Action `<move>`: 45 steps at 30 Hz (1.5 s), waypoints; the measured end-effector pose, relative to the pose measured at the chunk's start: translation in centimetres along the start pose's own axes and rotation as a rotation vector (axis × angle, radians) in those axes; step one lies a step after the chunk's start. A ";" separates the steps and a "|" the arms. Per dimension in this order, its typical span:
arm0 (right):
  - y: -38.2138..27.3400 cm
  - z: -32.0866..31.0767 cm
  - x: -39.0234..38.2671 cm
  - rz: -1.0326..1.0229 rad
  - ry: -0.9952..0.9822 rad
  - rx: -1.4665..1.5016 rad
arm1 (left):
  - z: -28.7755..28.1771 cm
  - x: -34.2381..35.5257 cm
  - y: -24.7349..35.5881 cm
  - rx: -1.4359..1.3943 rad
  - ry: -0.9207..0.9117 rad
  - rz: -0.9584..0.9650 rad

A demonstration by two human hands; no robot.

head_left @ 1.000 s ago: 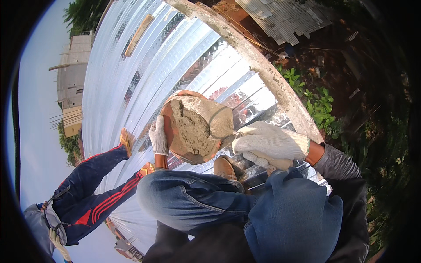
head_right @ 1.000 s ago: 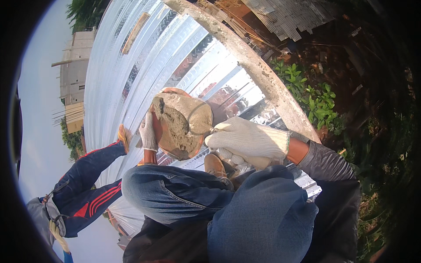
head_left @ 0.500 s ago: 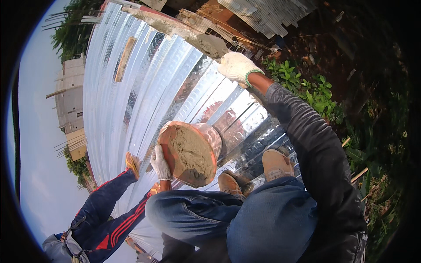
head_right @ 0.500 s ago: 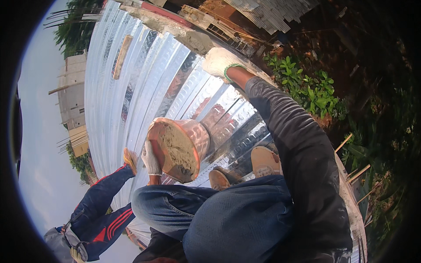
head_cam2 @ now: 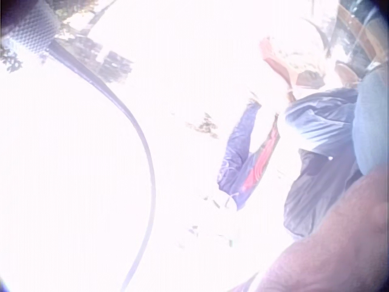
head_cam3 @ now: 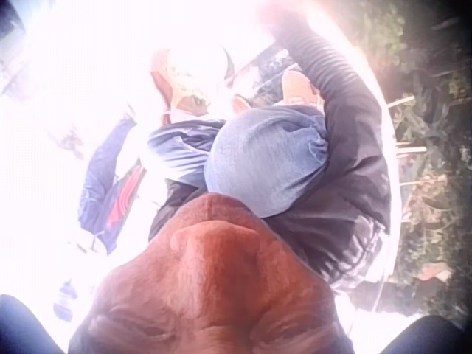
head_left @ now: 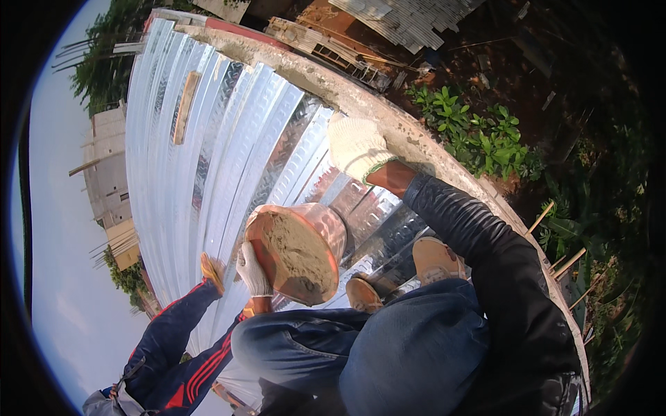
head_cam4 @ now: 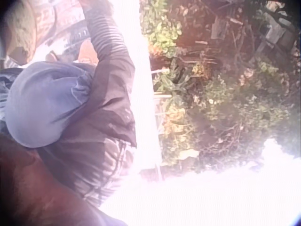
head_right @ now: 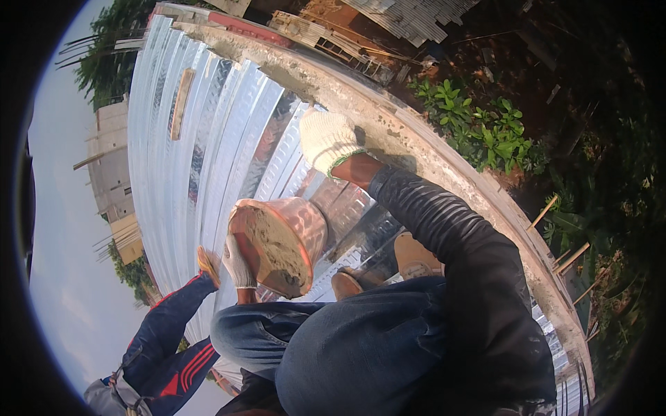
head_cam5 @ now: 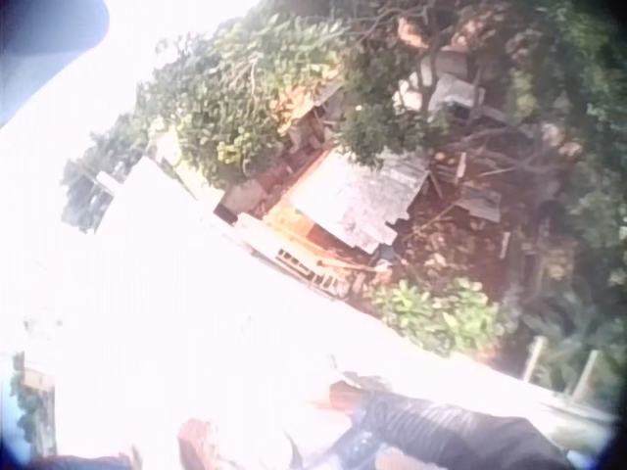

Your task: The person scoops cement from a bucket with a trowel and applies it to the edge of a corrugated metal roof. The person repeats this process, smoothing the cement along the roof edge.

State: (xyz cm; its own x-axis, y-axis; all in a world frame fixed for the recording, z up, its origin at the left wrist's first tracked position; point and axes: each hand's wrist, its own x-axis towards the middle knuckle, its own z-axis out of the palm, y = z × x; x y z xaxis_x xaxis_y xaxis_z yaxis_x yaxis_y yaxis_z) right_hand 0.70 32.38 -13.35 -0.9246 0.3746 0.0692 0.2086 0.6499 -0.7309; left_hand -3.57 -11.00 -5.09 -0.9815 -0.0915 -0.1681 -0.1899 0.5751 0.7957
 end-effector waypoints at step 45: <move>3.2 -6.3 4.6 0.048 -0.357 0.150 | 0.9 -0.6 1.1 0.005 -0.032 0.007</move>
State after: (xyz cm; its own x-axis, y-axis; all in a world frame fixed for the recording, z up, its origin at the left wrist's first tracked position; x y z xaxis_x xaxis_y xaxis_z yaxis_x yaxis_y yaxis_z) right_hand -0.87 40.32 -11.07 -0.9732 0.1316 -0.1885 0.2297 0.5231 -0.8208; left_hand -3.17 -9.60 -4.67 -0.9815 -0.0612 -0.1816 -0.1831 0.5797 0.7940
